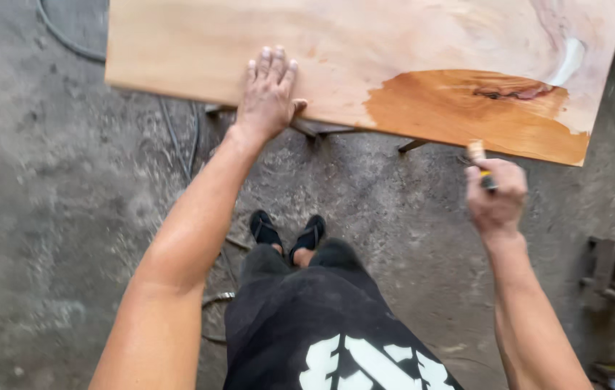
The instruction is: The person applies wood stain to wooden boards and planks using a brush, brushing the liquid across the board surfaces and edges. They then use a small stick to apply stain into a knot and crack on a board, wipe the surface with a cloth, and carry the finished board across the workshop.
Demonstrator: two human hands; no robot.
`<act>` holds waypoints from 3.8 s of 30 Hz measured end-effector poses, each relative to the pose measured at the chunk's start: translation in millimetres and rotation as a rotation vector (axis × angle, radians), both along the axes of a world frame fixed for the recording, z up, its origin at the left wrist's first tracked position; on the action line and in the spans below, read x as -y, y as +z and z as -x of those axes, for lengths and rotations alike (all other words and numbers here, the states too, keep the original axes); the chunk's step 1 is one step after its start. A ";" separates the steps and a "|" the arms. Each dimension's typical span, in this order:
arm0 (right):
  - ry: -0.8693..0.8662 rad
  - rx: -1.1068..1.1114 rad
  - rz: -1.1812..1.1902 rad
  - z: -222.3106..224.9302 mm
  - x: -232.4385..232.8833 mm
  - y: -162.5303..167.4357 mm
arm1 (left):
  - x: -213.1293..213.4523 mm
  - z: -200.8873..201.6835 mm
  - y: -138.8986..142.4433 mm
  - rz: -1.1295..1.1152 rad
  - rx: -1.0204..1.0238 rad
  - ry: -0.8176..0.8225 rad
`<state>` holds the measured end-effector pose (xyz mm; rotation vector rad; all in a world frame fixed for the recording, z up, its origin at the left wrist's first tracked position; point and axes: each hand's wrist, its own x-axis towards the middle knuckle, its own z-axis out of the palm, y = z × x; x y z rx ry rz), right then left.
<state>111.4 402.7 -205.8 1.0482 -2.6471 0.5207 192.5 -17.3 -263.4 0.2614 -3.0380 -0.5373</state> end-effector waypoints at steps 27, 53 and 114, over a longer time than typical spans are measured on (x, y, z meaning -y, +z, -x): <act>1.237 -1.061 -0.893 -84.7 312.5 -37.0 | -214.0 -297.6 -41.9 -0.693 -0.439 0.976; 1.177 -0.654 -1.408 -109.1 341.0 -40.9 | -80.2 -368.3 -49.5 -0.870 -0.493 1.014; 0.220 0.228 0.440 -61.0 295.1 -68.7 | 24.5 -172.1 29.3 -0.560 -0.217 0.340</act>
